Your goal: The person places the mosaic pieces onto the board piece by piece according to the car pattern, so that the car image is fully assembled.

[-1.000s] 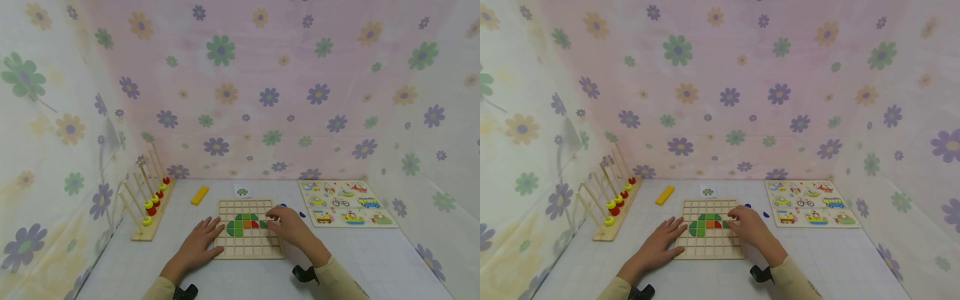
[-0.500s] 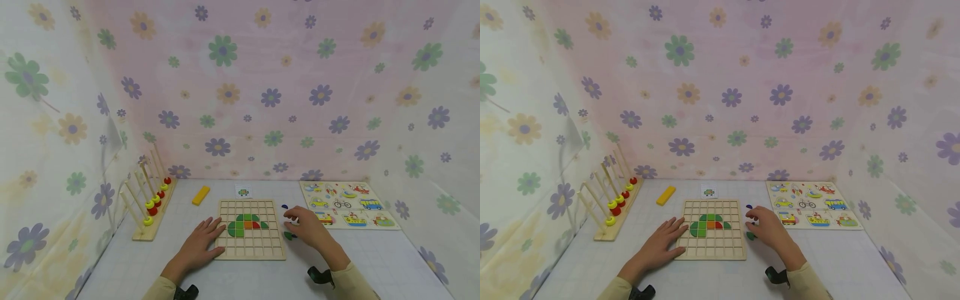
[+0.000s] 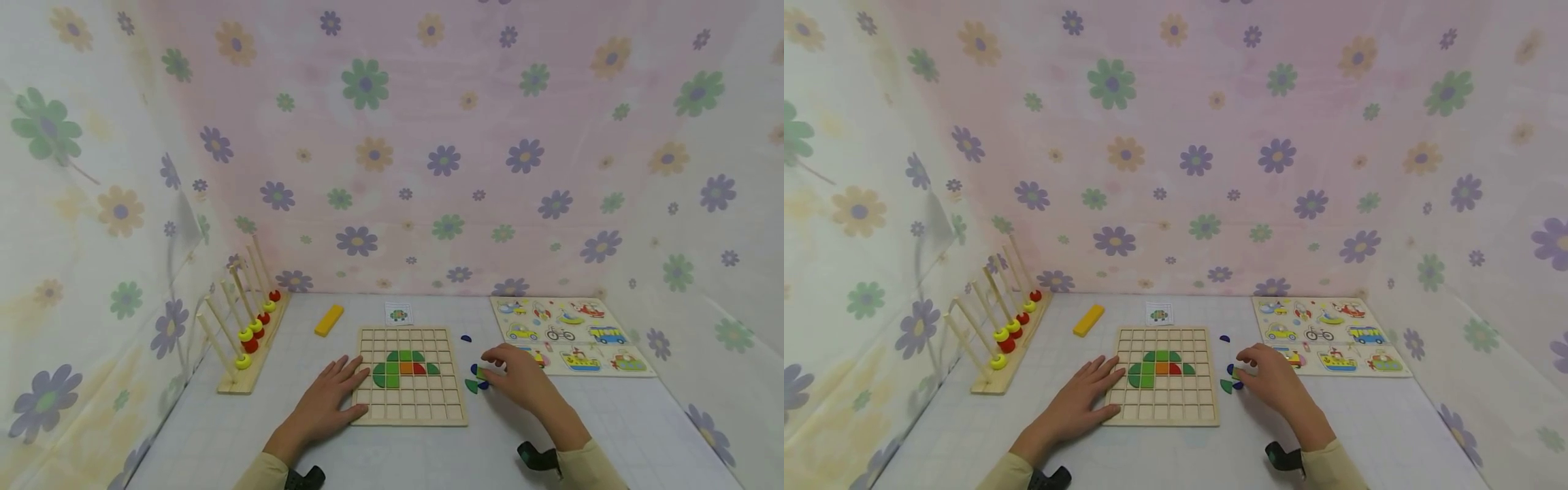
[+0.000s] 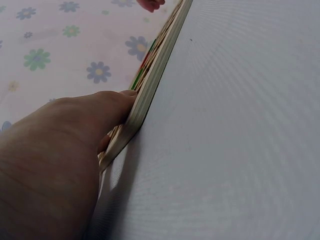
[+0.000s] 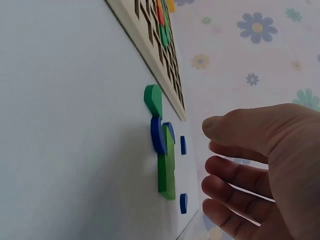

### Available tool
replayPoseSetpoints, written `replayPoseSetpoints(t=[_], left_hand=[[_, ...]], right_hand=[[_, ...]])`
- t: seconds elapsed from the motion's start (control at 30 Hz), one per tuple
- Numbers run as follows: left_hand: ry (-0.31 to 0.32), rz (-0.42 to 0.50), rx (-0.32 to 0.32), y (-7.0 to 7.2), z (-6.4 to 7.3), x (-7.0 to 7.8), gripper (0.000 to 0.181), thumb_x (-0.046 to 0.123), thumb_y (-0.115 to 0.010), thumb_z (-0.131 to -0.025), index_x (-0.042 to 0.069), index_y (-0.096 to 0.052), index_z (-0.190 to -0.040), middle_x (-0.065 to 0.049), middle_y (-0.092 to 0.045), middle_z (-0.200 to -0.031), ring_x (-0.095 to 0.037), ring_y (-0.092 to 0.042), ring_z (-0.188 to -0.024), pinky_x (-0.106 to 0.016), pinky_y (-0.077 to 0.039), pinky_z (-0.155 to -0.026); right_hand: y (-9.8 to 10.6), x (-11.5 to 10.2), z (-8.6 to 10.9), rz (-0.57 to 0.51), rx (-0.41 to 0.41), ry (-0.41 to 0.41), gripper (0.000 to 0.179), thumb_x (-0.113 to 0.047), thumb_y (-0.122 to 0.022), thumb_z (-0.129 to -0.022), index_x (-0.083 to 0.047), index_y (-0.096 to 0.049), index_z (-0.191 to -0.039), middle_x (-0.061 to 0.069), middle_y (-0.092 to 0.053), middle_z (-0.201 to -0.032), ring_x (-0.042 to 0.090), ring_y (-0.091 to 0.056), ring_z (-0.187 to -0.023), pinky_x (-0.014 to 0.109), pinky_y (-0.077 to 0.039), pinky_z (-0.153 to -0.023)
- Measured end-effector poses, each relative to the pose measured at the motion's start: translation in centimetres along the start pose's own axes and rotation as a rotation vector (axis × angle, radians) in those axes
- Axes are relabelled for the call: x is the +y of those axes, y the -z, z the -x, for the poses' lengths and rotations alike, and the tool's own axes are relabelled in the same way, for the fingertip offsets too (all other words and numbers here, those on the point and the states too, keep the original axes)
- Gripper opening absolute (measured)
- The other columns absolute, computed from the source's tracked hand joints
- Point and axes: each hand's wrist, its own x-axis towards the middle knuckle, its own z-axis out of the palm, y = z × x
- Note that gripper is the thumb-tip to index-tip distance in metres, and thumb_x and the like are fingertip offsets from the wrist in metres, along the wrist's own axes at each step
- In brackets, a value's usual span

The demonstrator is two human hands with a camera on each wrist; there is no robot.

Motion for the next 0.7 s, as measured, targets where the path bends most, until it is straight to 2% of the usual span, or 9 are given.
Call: replayPoseSetpoints(t=[0.13, 0.37, 0.47, 0.7], left_hand=[[-0.015, -0.014, 0.007, 0.1, 0.0, 0.2, 0.072, 0.056, -0.063, -0.105, 0.013, -0.054, -0.162, -0.01, -0.04, -0.172, -0.041, -0.028, -0.16, -0.061, -0.023, -0.129], [-0.023, -0.015, 0.024, 0.0, 0.1, 0.2, 0.072, 0.056, -0.063, -0.105, 0.012, -0.054, -0.161, -0.011, -0.041, -0.172, -0.042, -0.029, -0.16, -0.062, -0.024, -0.128], [-0.024, -0.023, 0.03, -0.1, 0.1, 0.1, 0.072, 0.056, -0.063, -0.105, 0.012, -0.054, -0.162, -0.011, -0.041, -0.172, -0.042, -0.03, -0.16, -0.061, -0.024, -0.128], [-0.025, -0.023, 0.021, -0.2, 0.0, 0.0, 0.073, 0.057, -0.063, -0.105, 0.012, -0.054, -0.162, -0.01, -0.04, -0.172, -0.041, -0.029, -0.16, -0.061, -0.025, -0.128]], right_hand=[[-0.2, 0.8, 0.3, 0.01, -0.026, -0.035, 0.025, -0.016, -0.087, -0.093, -0.012, -0.081, -0.116, -0.002, -0.07, -0.105, 0.019, -0.062, -0.096, 0.041, -0.056, -0.082], [-0.6, 1.7, 0.6, 0.029, -0.044, -0.039, 0.03, -0.012, -0.09, -0.087, -0.01, -0.081, -0.116, -0.001, -0.069, -0.106, 0.02, -0.063, -0.096, 0.044, -0.058, -0.084], [-0.9, 2.0, 0.5, 0.038, -0.053, -0.049, 0.03, -0.013, -0.091, -0.087, -0.011, -0.081, -0.115, -0.003, -0.068, -0.104, 0.019, -0.062, -0.096, 0.043, -0.058, -0.086], [-1.3, 1.9, 0.1, 0.052, -0.058, -0.05, 0.024, -0.016, -0.089, -0.09, -0.014, -0.082, -0.112, -0.005, -0.066, -0.099, 0.017, -0.059, -0.09, 0.041, -0.056, -0.081]])
